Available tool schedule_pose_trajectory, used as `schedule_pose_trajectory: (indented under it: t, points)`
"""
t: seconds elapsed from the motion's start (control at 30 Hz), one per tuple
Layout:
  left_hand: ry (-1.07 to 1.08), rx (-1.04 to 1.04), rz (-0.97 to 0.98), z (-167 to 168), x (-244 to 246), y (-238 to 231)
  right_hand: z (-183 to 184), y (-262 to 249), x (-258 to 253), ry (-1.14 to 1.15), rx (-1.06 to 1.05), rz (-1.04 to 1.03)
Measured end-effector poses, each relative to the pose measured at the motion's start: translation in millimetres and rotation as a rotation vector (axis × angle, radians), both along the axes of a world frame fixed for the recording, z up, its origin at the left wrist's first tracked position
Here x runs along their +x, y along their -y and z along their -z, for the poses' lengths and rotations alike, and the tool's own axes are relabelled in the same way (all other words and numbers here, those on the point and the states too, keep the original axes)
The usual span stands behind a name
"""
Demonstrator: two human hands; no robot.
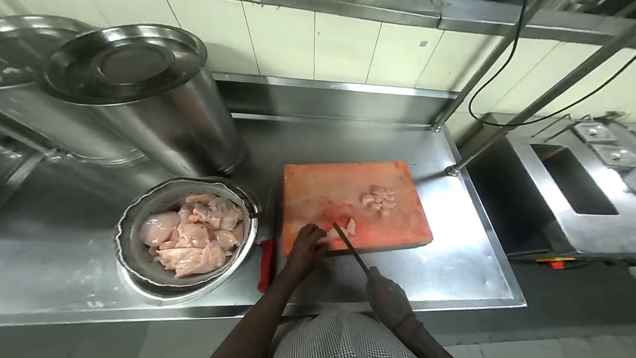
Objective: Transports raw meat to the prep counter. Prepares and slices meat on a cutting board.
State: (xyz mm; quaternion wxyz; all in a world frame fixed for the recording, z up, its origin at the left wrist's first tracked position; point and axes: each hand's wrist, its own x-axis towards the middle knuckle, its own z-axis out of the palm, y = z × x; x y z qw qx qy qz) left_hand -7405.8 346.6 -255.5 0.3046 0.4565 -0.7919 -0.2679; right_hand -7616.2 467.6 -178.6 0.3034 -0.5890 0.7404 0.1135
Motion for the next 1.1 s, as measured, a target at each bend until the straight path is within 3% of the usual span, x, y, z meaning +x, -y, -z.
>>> schedule_pose_trajectory:
  t: [0.17, 0.43, 0.63, 0.77, 0.9, 1.1]
  points:
    - [-0.002, -0.020, -0.012, -1, -4, 2, -6, 15, 18, -0.017, 0.044, -0.048]
    - [0.030, -0.018, -0.044, 2, -7, 5, 14, 53, 40, -0.003, -0.007, -0.072]
    - [0.012, -0.021, -0.111, -2, -11, 0, 26, 13, 15, -0.014, 0.052, -0.050]
    - [-0.022, 0.088, -0.069, -12, 2, -7, 21, -11, -3, -0.006, 0.109, -0.025]
    - [-0.056, 0.090, -0.110, -7, 9, -15, 4, -4, 5, 0.018, 0.024, -0.034]
    - [-0.049, 0.050, -0.150, -4, 3, -13, -8, 15, 26, 0.012, 0.068, -0.092]
